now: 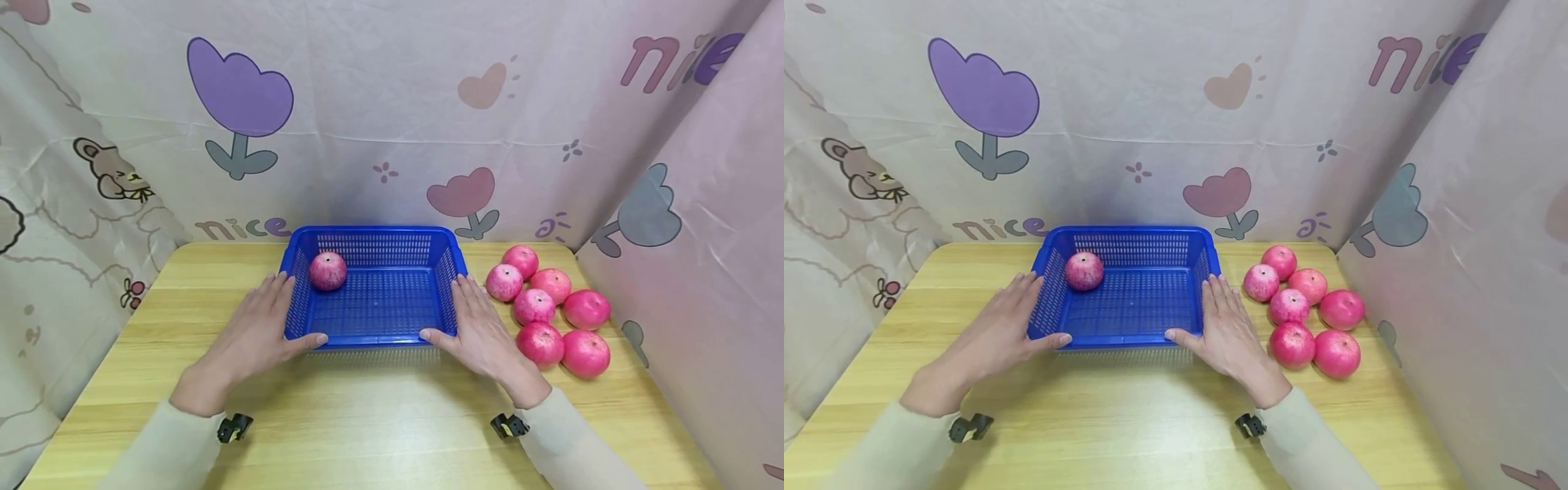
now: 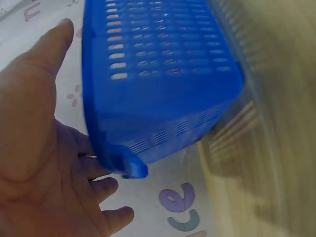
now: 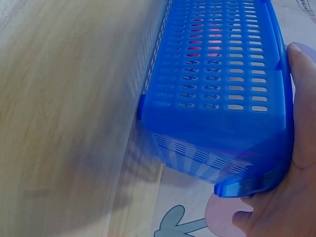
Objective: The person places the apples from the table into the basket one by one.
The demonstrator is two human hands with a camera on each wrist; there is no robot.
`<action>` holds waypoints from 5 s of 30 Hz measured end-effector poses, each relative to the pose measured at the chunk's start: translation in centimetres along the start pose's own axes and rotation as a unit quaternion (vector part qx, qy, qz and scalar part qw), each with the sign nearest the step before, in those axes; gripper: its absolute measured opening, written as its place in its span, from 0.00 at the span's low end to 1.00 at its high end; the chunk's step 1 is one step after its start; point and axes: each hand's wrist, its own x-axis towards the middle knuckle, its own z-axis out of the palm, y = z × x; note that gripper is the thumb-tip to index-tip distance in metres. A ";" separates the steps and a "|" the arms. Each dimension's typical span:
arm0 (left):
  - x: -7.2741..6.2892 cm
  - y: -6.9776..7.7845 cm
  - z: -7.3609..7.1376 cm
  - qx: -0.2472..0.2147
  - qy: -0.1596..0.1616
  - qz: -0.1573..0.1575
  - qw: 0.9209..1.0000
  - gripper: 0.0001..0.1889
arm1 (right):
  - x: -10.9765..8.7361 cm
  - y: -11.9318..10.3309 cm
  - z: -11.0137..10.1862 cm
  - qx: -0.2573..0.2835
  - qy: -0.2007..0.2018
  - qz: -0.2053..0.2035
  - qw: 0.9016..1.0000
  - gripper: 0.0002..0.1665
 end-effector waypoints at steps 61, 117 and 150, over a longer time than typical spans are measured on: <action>-0.3 -0.1 2.1 -0.075 -0.011 -0.037 0.996 0.70 | 1.0 2.0 -3.3 0.022 0.077 0.030 0.996 0.39; -0.1 0.1 2.1 -0.082 -0.015 -0.053 0.995 0.71 | 6.8 12.4 -6.2 -0.077 -0.095 0.150 0.981 0.45; -0.3 0.4 2.0 -0.062 -0.013 -0.050 0.997 0.71 | 7.0 12.8 -4.5 -0.043 -0.120 0.129 0.983 0.46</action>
